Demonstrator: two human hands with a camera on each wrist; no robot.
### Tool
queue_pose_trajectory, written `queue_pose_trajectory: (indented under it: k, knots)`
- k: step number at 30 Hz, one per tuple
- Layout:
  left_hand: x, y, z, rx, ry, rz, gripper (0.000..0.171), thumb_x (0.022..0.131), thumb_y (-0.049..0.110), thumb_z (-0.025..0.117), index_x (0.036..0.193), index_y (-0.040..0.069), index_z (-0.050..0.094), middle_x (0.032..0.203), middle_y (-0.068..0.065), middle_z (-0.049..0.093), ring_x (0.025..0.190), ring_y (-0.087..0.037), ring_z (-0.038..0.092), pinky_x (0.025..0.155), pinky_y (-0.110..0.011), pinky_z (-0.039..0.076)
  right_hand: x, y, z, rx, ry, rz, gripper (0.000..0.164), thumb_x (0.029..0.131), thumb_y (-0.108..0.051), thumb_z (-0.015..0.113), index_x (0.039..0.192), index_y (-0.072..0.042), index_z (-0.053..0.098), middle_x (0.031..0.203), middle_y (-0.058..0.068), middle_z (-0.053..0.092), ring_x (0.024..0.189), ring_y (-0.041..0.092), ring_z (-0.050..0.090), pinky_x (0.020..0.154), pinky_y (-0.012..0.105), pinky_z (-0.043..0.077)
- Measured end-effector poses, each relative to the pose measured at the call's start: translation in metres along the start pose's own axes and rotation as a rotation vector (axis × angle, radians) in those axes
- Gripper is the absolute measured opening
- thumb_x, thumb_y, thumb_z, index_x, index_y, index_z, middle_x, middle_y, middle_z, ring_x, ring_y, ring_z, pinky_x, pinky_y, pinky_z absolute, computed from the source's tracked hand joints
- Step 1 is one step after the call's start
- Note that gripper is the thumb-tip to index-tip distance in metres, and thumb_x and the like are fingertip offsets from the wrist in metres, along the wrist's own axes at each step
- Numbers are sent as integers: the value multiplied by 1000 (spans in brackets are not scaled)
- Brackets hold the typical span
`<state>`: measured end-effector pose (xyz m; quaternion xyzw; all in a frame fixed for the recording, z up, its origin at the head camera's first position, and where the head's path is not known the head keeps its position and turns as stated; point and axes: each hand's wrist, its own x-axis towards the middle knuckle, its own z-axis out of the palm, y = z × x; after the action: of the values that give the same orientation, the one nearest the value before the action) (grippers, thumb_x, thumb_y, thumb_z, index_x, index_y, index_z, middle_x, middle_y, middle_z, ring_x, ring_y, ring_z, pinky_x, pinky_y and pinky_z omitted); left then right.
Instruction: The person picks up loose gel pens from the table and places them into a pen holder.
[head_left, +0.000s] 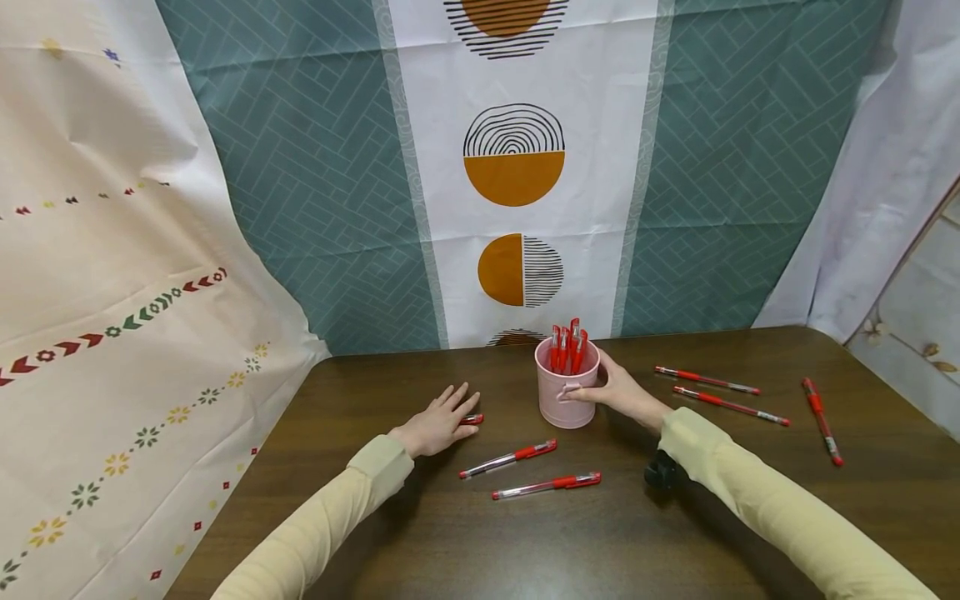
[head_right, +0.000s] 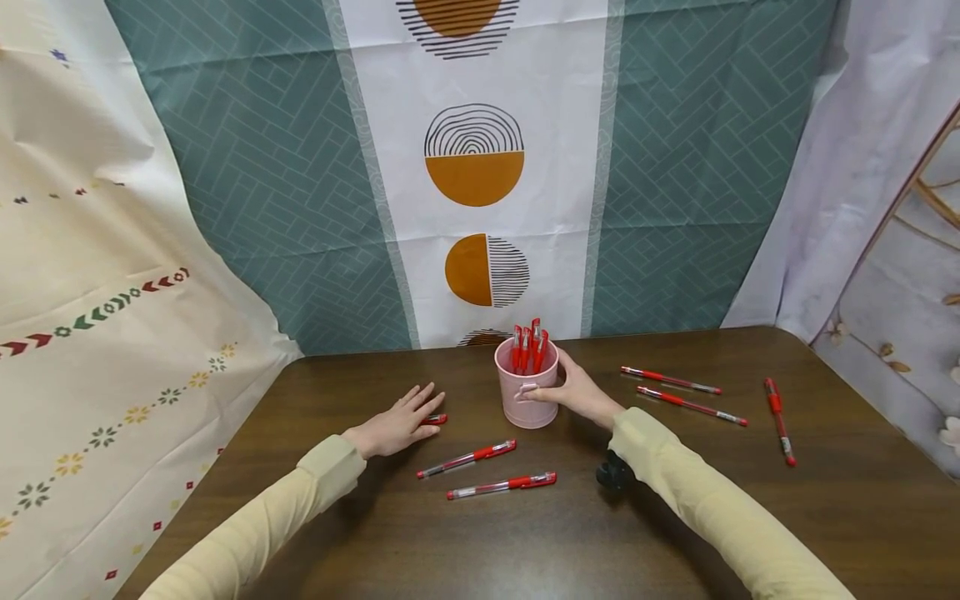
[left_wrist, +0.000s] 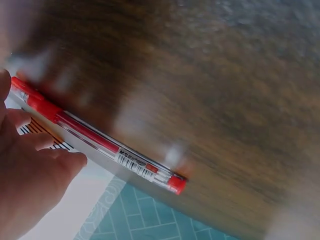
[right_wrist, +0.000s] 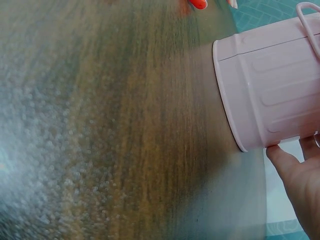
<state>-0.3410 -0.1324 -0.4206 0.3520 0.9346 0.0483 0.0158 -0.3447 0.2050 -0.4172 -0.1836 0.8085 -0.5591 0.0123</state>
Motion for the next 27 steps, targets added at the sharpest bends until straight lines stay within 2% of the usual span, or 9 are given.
queue_pose_trajectory:
  k: [4, 8, 13, 18, 21, 24, 27]
  knots:
    - [1, 2, -1, -15, -39, -15, 58, 95, 36, 44, 141, 5, 28, 144, -22, 17, 129, -40, 15, 94, -46, 32, 0, 0, 0, 2, 2, -4, 93, 73, -31, 75, 143, -12, 17, 137, 14, 34, 124, 33, 29, 94, 53, 28]
    - [3, 2, 0, 10, -58, 21, 54, 96, 29, 44, 141, 4, 28, 143, -22, 19, 129, -39, 16, 86, -41, 41, 0, 0, 0, -5, 11, 5, 94, 72, -33, 75, 143, -14, 17, 137, 13, 33, 124, 32, 29, 93, 52, 29]
    - [3, 0, 2, 94, -45, 73, 48, 96, 19, 44, 139, 1, 32, 141, -21, 25, 128, -37, 20, 76, -34, 48, -2, -1, 1, 5, 10, 22, 95, 72, -34, 75, 143, -15, 16, 137, 12, 33, 124, 32, 30, 93, 52, 30]
    - [4, -1, 2, 145, -5, 120, 44, 94, 14, 47, 135, 0, 38, 138, -20, 32, 127, -35, 25, 72, -33, 49, -2, -1, 1, 15, 7, 25, 95, 72, -33, 75, 144, -15, 16, 137, 12, 33, 124, 32, 29, 94, 52, 29]
    - [5, 0, 1, 199, 13, 143, 41, 93, 11, 47, 133, 0, 43, 136, -19, 37, 126, -33, 29, 81, -35, 45, -1, 0, 0, 8, 5, 15, 94, 73, -33, 74, 144, -14, 15, 137, 14, 33, 124, 33, 29, 94, 52, 28]
    - [6, 1, 0, 247, 0, 145, 38, 94, 10, 47, 131, 1, 46, 134, -16, 41, 125, -29, 32, 91, -37, 37, -1, -1, 0, 17, -3, 13, 94, 73, -32, 74, 144, -13, 15, 137, 14, 32, 124, 33, 28, 94, 52, 29]
    - [7, 3, -1, 279, -12, 149, 36, 93, 7, 46, 129, 0, 48, 132, -14, 44, 123, -25, 36, 95, -37, 33, -2, -2, 0, 26, -4, 19, 94, 73, -31, 75, 143, -13, 15, 137, 14, 32, 124, 33, 29, 94, 52, 29]
